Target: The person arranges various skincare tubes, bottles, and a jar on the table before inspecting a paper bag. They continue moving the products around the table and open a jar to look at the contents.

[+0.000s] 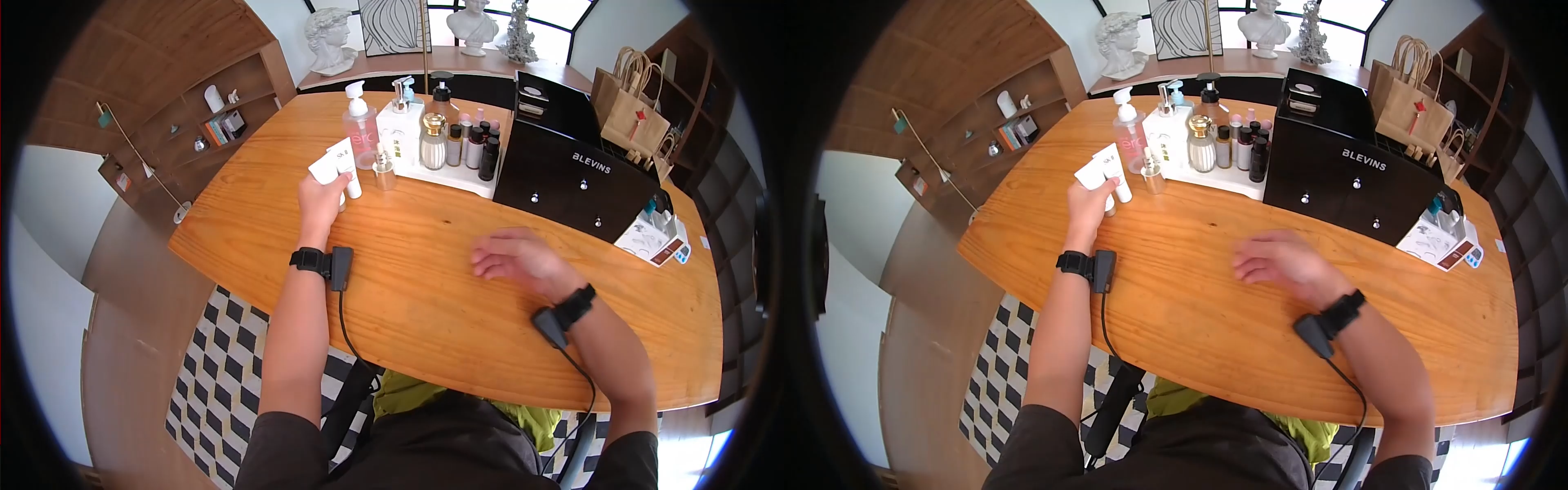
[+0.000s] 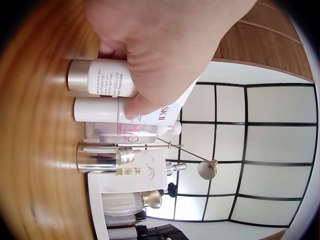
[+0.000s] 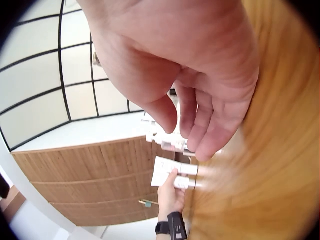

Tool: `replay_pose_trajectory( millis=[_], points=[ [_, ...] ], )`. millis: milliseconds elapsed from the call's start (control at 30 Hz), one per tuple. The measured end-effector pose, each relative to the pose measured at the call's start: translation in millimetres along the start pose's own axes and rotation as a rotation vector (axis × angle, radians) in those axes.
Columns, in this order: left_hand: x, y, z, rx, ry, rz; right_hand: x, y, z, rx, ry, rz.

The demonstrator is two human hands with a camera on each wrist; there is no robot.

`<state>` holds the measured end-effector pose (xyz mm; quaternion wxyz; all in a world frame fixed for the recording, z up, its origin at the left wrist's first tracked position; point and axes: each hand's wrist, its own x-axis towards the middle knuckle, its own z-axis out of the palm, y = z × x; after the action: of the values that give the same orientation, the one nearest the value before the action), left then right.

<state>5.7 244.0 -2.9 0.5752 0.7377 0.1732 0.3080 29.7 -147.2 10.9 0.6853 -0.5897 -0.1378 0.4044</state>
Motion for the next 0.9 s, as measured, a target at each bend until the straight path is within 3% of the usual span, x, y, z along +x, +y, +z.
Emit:
replay_pose_trajectory(
  millis=[167,367,433,600,900],
  points=[
    [0.4,-0.9,-1.4,-0.017,0.033,0.06,88.7,2.0,58.3,-0.04,-0.21,0.064],
    [3.5,-3.4,-0.9,-0.068,0.04,0.075,160.2,-18.1,86.2,-0.091,-0.124,0.059],
    [8.8,-14.4,1.8,-0.055,0.036,0.165,173.1,-23.5,87.2,-0.108,-0.101,0.067],
    [2.8,-4.1,2.9,-0.101,0.042,0.073,193.7,-31.6,84.6,-0.109,-0.074,0.081],
    [3.9,-8.0,6.1,-0.142,0.009,0.085,197.1,-35.3,86.5,-0.159,-0.059,0.106]
  ],
)
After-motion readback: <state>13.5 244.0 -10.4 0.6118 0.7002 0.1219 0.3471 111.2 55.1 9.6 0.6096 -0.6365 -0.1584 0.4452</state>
